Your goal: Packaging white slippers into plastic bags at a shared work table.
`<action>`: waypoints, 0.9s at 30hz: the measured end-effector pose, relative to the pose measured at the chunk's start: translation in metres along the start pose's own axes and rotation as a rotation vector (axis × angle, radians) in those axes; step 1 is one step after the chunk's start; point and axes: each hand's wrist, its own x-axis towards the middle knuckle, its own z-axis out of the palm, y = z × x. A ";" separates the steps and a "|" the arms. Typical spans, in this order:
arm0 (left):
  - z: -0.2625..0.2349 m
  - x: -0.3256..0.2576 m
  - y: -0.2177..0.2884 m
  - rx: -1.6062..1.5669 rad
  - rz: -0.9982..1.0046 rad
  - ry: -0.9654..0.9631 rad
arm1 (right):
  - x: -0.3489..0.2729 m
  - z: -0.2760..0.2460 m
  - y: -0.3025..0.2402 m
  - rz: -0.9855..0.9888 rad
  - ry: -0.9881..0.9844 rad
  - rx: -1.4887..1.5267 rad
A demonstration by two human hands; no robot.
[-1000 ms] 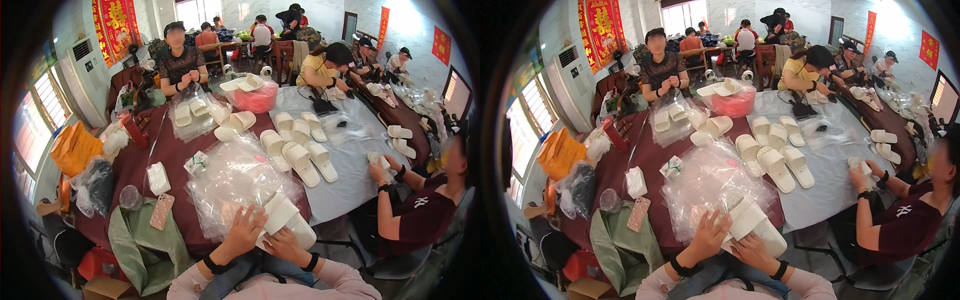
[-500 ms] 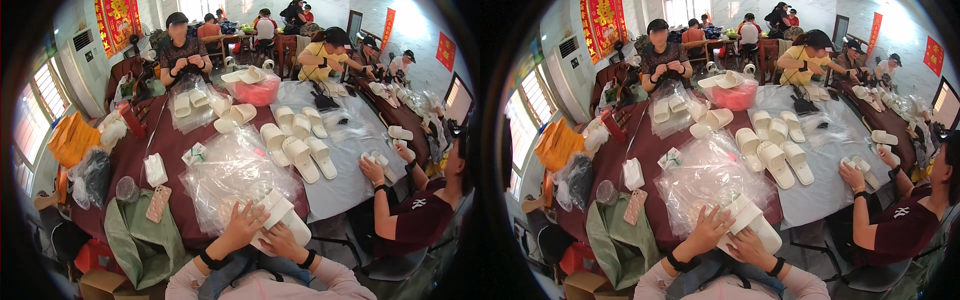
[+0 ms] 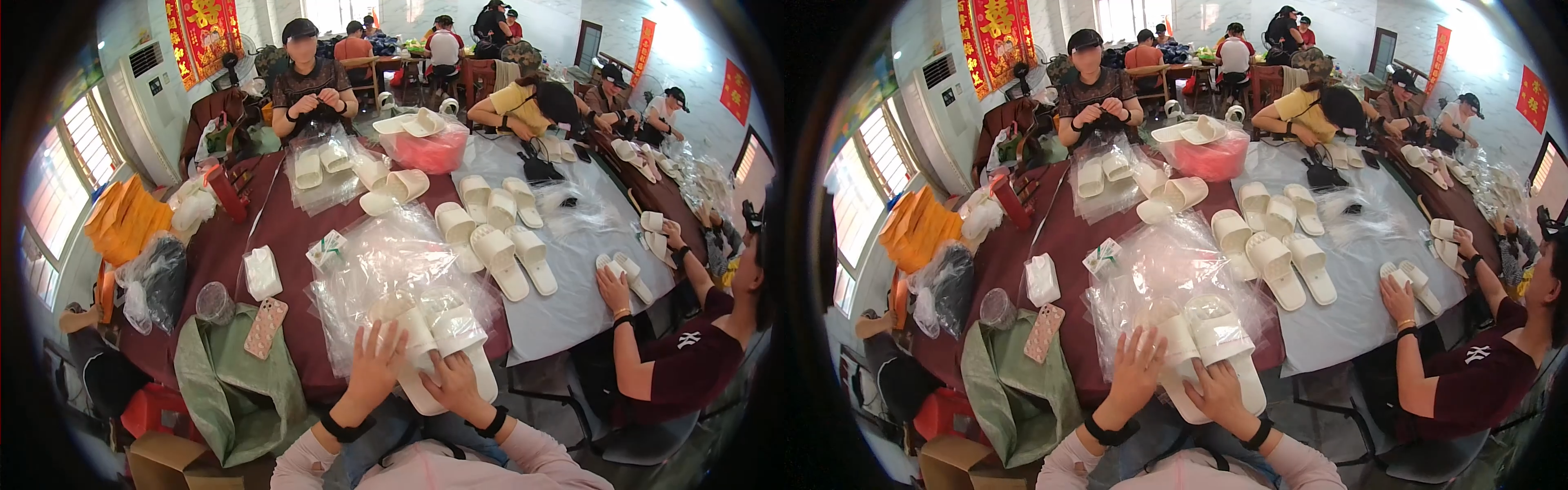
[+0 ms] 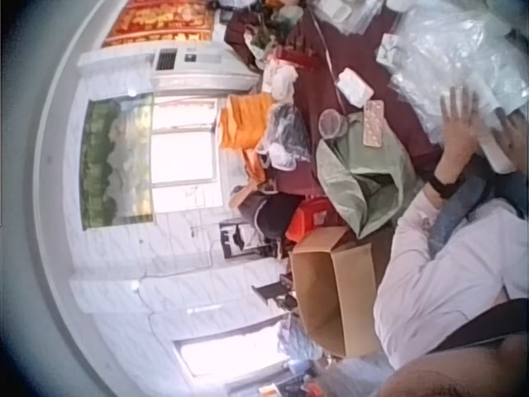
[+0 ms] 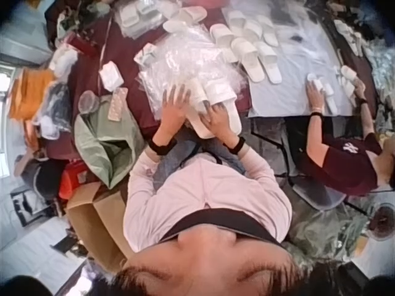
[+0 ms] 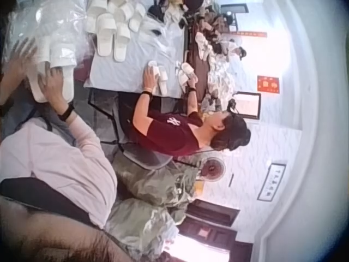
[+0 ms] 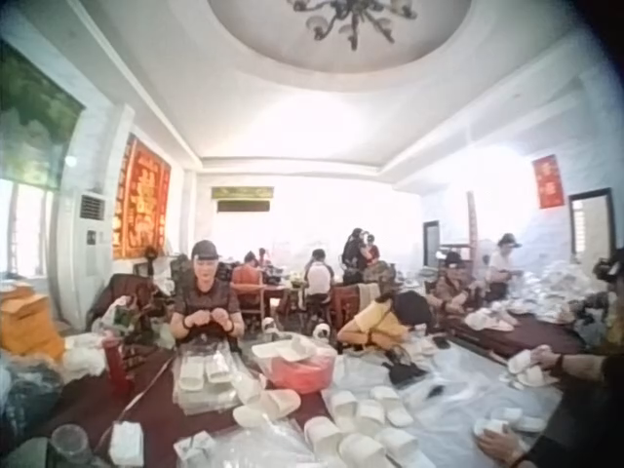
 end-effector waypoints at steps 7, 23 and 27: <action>0.014 -0.009 -0.013 -0.090 -0.098 0.111 | 0.006 0.002 -0.008 0.025 0.056 0.007; 0.016 -0.014 -0.054 -0.072 -0.006 0.178 | -0.009 -0.007 -0.003 0.054 0.027 0.145; 0.012 -0.013 -0.056 -0.056 0.037 0.202 | -0.010 -0.012 -0.004 0.071 0.034 0.153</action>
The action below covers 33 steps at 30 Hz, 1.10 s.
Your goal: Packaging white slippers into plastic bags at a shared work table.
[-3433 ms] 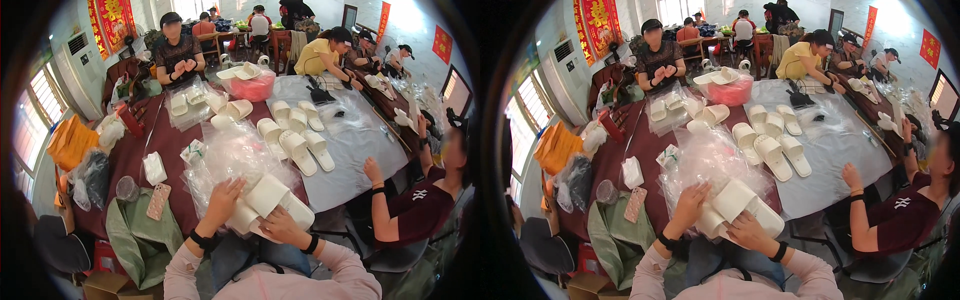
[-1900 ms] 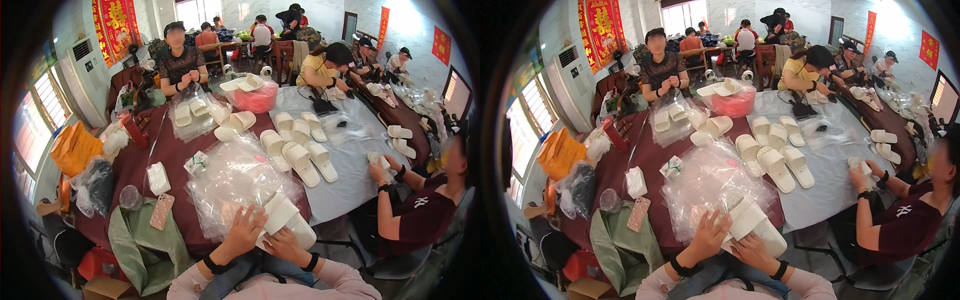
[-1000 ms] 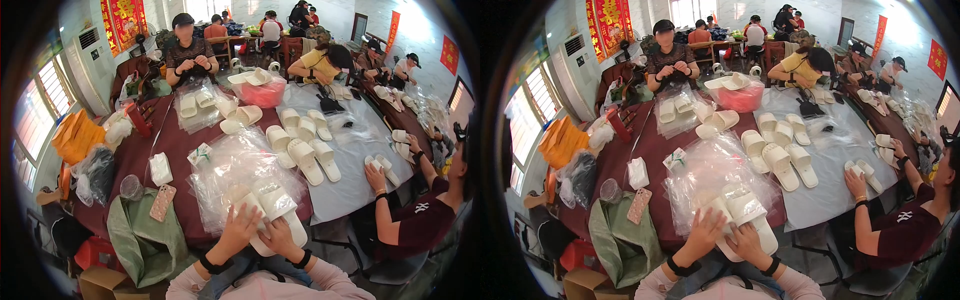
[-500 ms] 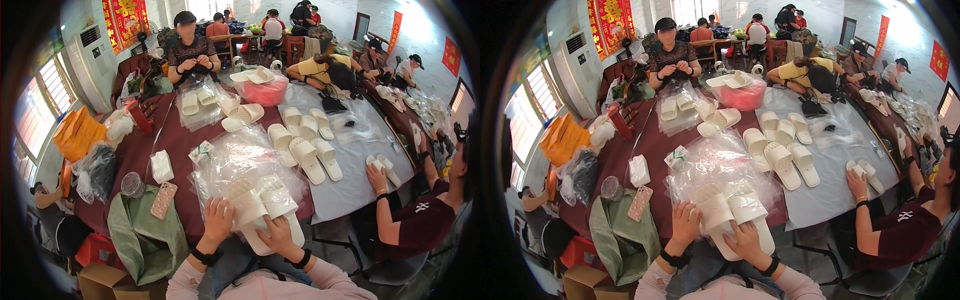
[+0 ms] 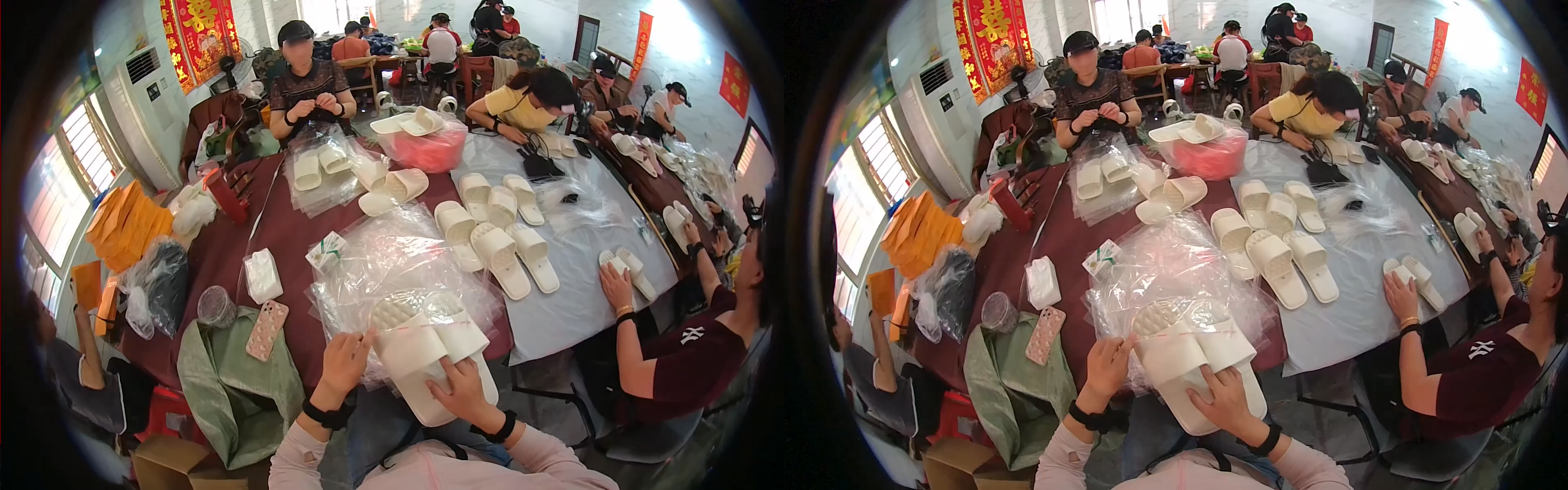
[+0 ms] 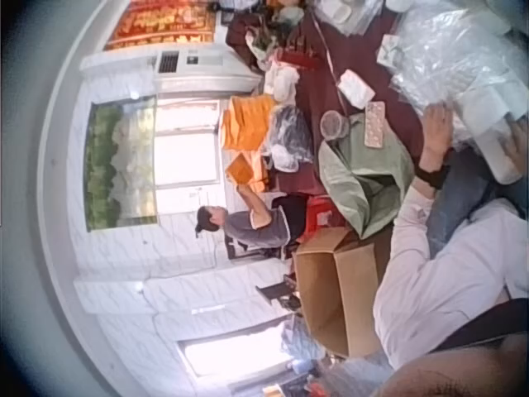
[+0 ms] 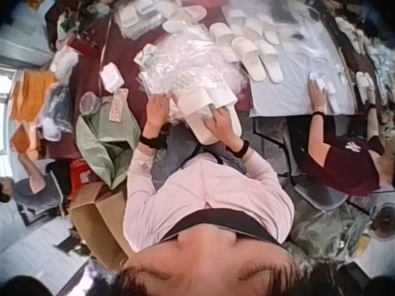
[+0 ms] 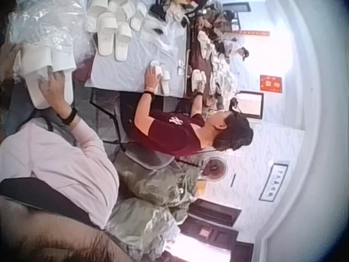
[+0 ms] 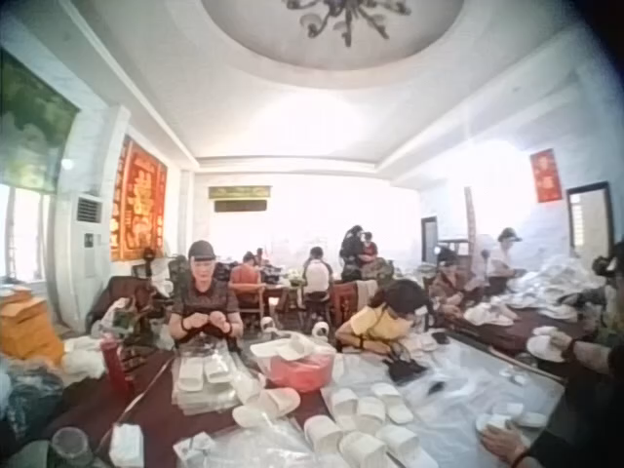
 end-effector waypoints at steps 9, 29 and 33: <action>-0.017 0.036 0.055 -0.107 0.158 0.034 | 0.008 0.001 -0.003 -0.155 0.013 -0.198; -0.043 0.016 0.086 -0.291 0.169 -0.122 | 0.030 0.010 -0.003 0.036 -0.059 -0.202; -0.046 0.022 0.106 -0.474 0.282 -0.113 | 0.033 0.010 -0.007 -0.136 -0.072 -0.215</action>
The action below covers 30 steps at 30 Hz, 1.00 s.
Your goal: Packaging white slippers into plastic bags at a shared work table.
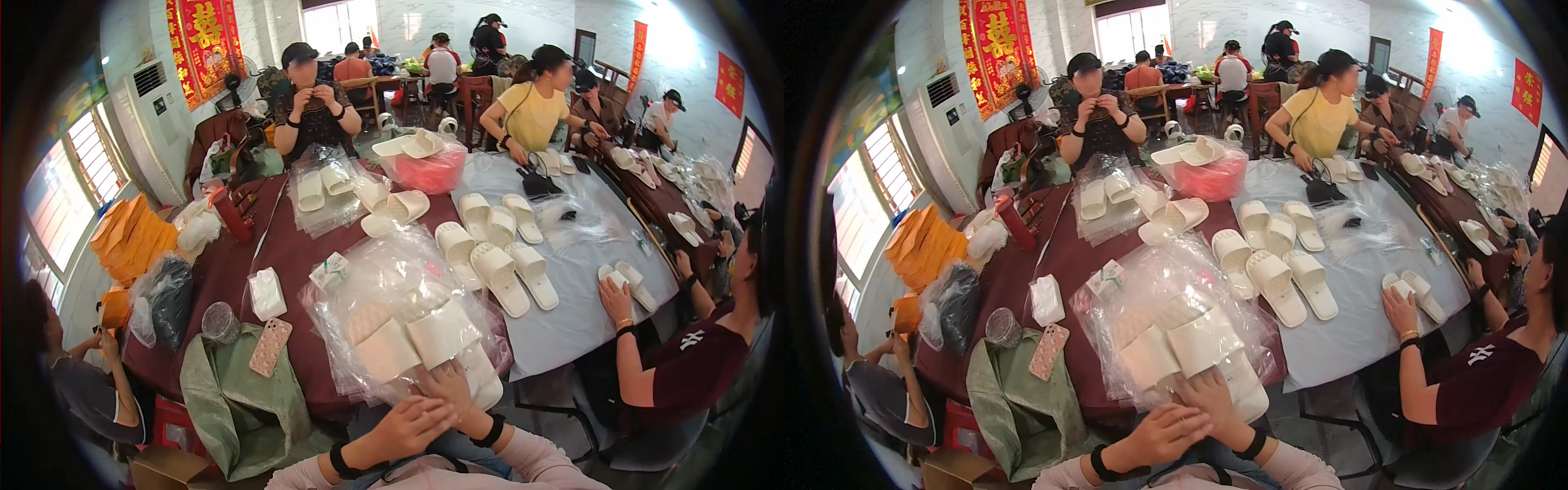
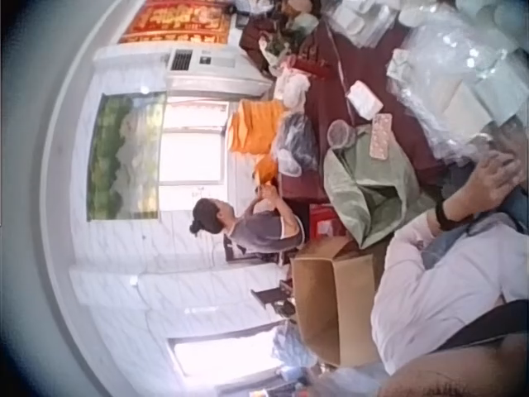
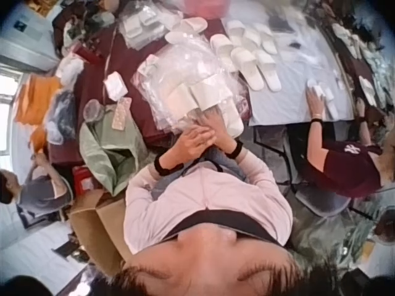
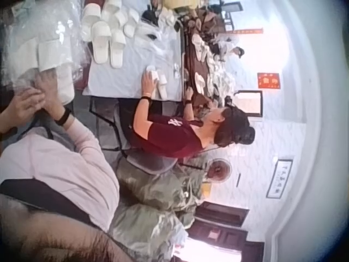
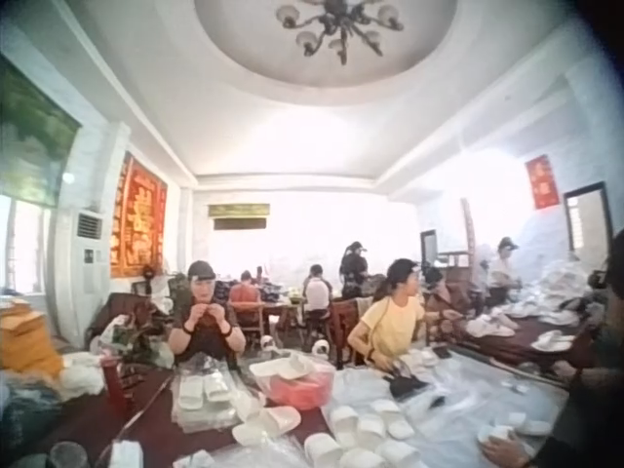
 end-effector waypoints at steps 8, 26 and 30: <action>-0.010 -0.002 0.025 -0.602 0.025 0.001 | 0.017 -0.006 -0.037 -0.194 -0.431 0.109; -0.197 -0.100 0.022 0.051 -0.911 1.368 | 0.022 -0.067 -0.063 -0.124 -0.092 0.971; -0.222 -0.114 0.007 0.227 -0.896 1.305 | 0.012 -0.058 -0.056 -0.033 -0.130 0.964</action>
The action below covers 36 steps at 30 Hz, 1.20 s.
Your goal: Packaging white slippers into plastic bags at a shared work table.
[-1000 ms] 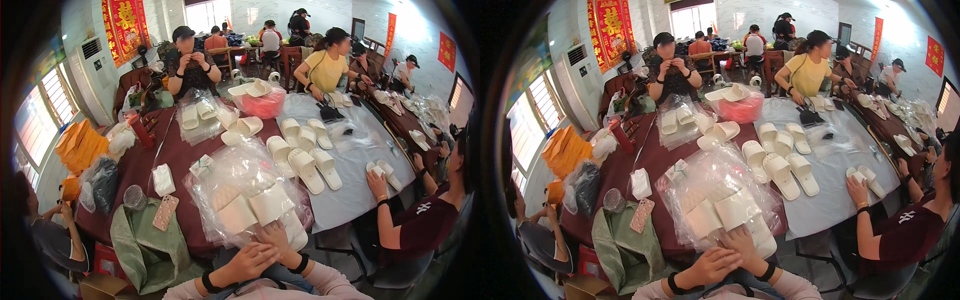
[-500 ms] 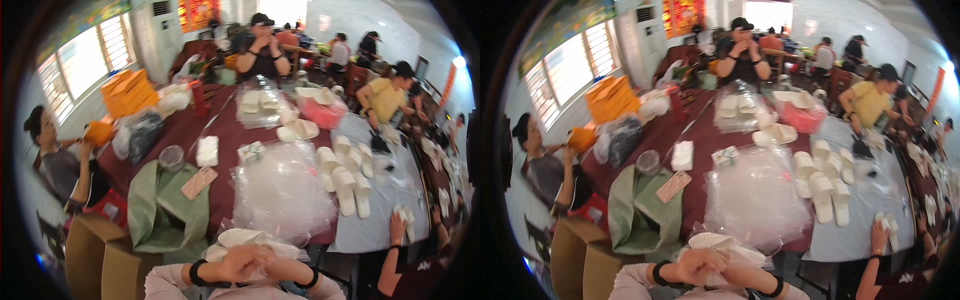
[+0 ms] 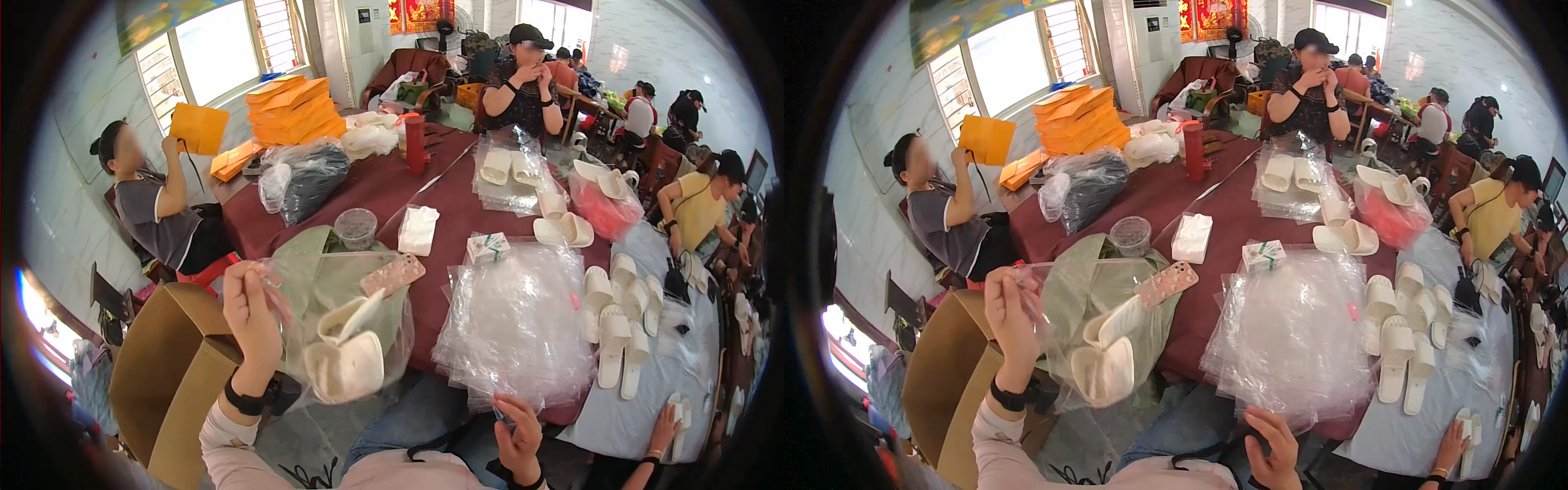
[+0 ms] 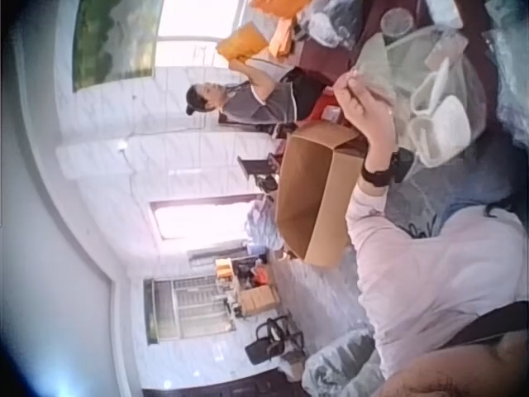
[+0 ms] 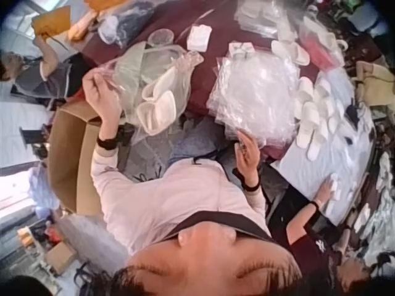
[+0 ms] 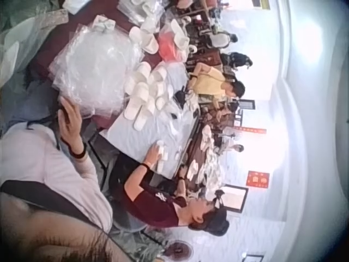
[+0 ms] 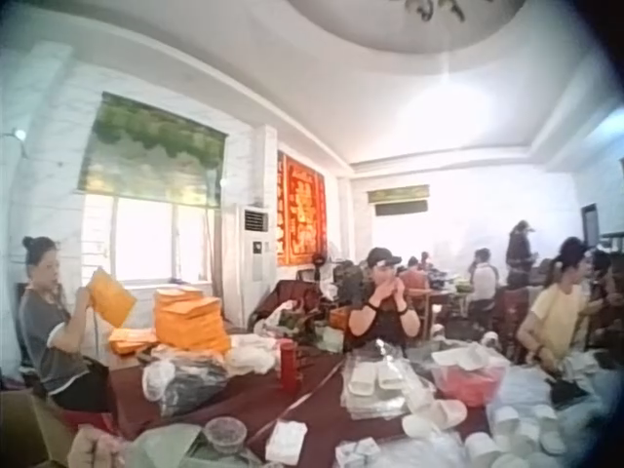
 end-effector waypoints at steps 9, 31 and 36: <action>-0.045 0.031 -0.079 0.014 -0.179 0.117 | -0.005 0.007 0.015 0.063 -0.108 -0.098; -0.097 -0.072 -0.203 -0.794 -0.868 0.734 | -0.012 0.062 0.061 0.129 -0.551 -0.081; -0.089 -0.078 -0.218 -0.709 -1.097 0.594 | -0.017 0.061 0.064 0.084 -0.525 -0.090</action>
